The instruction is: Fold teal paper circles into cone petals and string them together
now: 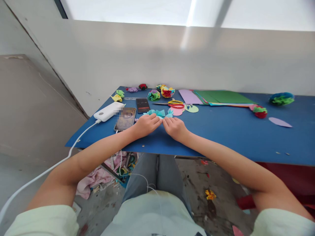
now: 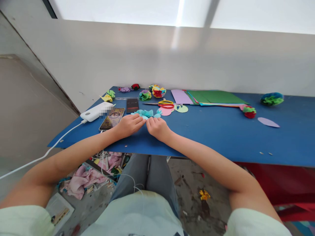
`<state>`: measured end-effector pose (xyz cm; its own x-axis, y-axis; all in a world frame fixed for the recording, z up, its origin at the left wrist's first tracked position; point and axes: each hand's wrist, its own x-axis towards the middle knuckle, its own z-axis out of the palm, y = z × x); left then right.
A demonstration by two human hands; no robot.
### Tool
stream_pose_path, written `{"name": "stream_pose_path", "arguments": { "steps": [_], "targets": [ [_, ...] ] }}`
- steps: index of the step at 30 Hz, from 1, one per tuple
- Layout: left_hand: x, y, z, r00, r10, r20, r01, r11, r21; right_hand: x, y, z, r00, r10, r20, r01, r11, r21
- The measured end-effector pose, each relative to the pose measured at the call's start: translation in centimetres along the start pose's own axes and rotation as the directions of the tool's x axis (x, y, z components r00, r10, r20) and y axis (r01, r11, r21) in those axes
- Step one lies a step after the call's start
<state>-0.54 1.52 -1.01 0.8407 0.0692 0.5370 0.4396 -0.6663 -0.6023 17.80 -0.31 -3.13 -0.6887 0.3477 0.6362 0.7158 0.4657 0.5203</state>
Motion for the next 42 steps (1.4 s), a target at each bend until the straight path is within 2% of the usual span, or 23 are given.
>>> {"name": "stream_pose_path", "arguments": {
  "steps": [13,22,42],
  "targets": [
    [-0.1,-0.45,0.21,1.0,-0.007,0.003,0.007,0.999,-0.054,-0.18,0.38,-0.16,1.0,-0.016,-0.001,0.016,0.998,0.06],
    [-0.13,-0.66,0.36,0.999,0.01,0.036,-0.006,0.994,-0.109,0.08,0.12,-0.17,0.999,0.026,0.019,-0.027,0.997,0.078],
    [-0.54,-0.45,0.35,1.0,-0.026,-0.012,0.024,0.99,-0.136,-0.07,0.51,-0.71,0.995,0.094,0.025,-0.096,0.989,0.113]
  ]
}}
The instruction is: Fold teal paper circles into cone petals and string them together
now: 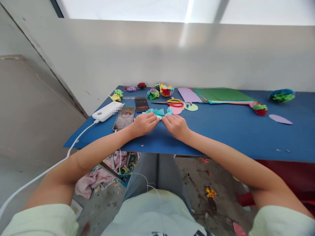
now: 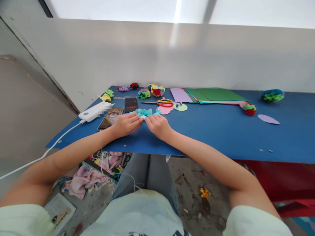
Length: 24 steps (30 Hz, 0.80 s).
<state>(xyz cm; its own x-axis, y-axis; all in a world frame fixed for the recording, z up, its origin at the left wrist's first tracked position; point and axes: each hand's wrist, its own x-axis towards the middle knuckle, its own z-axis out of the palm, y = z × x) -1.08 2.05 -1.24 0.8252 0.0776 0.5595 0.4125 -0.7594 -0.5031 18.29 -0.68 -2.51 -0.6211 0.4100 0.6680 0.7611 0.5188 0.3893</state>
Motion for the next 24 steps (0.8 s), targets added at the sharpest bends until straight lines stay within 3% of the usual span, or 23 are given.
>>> {"name": "stream_pose_path", "arguments": {
  "steps": [24],
  "targets": [
    [0.23,0.71,0.18,1.0,-0.03,-0.008,0.03,0.998,0.059,0.36,-0.31,-0.25,0.997,-0.044,0.067,0.046,0.998,-0.032]
  ]
}}
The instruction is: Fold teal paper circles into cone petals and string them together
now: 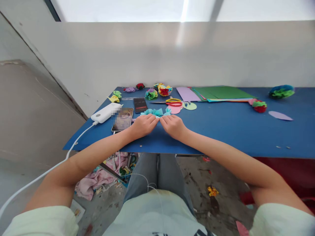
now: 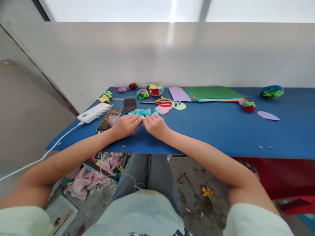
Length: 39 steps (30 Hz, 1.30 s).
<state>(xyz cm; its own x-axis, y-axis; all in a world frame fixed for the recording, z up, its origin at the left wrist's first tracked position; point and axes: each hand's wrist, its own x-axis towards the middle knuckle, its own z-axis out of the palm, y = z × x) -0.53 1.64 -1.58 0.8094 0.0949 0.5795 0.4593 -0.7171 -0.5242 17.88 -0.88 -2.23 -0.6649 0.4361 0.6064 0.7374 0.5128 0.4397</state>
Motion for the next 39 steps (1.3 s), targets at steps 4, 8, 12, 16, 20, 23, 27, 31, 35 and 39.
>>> {"name": "stream_pose_path", "arguments": {
  "steps": [4,8,12,16,20,23,27,31,35,39],
  "targets": [
    [0.06,-0.04,0.19,1.0,-0.001,0.011,0.001,1.0,-0.003,-0.01,-0.12,0.14,1.0,-0.006,0.006,0.006,1.0,-0.012],
    [0.21,-0.09,0.2,1.0,-0.009,0.015,0.009,1.0,-0.018,0.07,-0.32,0.27,1.0,-0.005,0.007,0.005,1.0,-0.031],
    [0.24,-0.22,0.09,1.0,-0.026,0.004,0.026,0.999,-0.033,0.1,-0.31,0.27,1.0,0.001,-0.008,-0.001,0.999,-0.045],
    [0.13,-0.35,0.07,1.0,-0.02,-0.006,0.019,0.999,-0.051,-0.07,0.06,0.2,0.999,0.021,-0.031,-0.023,0.999,-0.042],
    [0.05,-0.44,0.16,1.0,-0.016,-0.014,0.015,0.998,-0.067,-0.3,0.33,0.28,0.999,0.036,-0.034,-0.036,0.999,-0.021],
    [0.02,-0.43,0.19,1.0,-0.017,-0.02,0.016,0.997,-0.076,-0.41,0.32,0.43,1.0,0.016,-0.02,-0.016,1.0,0.0],
    [0.01,-0.32,0.13,0.999,-0.022,-0.024,0.02,0.997,-0.078,-0.47,0.25,0.56,1.0,-0.004,0.003,0.004,1.0,0.024],
    [0.04,-0.26,0.07,1.0,-0.021,-0.014,0.02,0.997,-0.072,-0.38,0.19,0.52,1.0,-0.011,0.029,0.01,0.999,0.032],
    [0.14,-0.23,-0.05,1.0,-0.023,0.009,0.023,0.998,-0.061,-0.25,0.06,0.52,0.998,-0.014,0.055,0.012,1.0,0.021],
    [0.2,-0.21,-0.18,0.999,-0.019,0.041,0.022,0.998,-0.059,-0.15,-0.13,0.58,0.997,-0.016,0.073,0.015,1.0,0.015]
  ]
}}
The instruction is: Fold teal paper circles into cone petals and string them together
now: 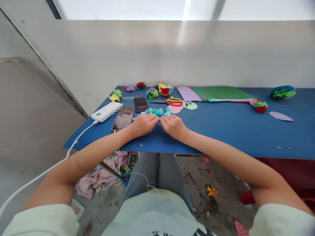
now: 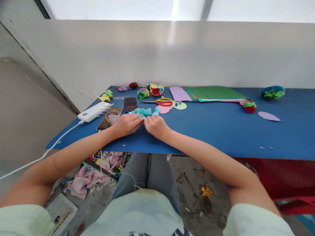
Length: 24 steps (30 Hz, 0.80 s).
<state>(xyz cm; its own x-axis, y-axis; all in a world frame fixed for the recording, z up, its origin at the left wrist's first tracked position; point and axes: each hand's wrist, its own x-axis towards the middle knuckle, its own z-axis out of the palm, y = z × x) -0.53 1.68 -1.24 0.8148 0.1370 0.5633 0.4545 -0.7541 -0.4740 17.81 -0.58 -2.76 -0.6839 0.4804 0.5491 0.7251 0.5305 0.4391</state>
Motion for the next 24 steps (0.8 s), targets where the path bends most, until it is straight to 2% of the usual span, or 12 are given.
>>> {"name": "stream_pose_path", "arguments": {
  "steps": [10,16,24],
  "targets": [
    [0.05,-0.31,-0.11,0.999,-0.054,0.001,0.054,0.998,-0.04,-0.08,0.27,-0.41,0.999,0.045,-0.028,-0.045,0.999,-0.001],
    [0.0,-0.24,-0.03,0.998,-0.061,-0.001,0.061,0.997,-0.043,-0.26,0.51,0.08,0.994,0.093,-0.058,-0.093,0.996,0.004],
    [-0.14,-0.19,0.03,0.999,-0.052,-0.012,0.052,0.998,-0.034,-0.2,0.65,0.19,0.994,0.094,-0.064,-0.092,0.995,0.027]
  ]
}}
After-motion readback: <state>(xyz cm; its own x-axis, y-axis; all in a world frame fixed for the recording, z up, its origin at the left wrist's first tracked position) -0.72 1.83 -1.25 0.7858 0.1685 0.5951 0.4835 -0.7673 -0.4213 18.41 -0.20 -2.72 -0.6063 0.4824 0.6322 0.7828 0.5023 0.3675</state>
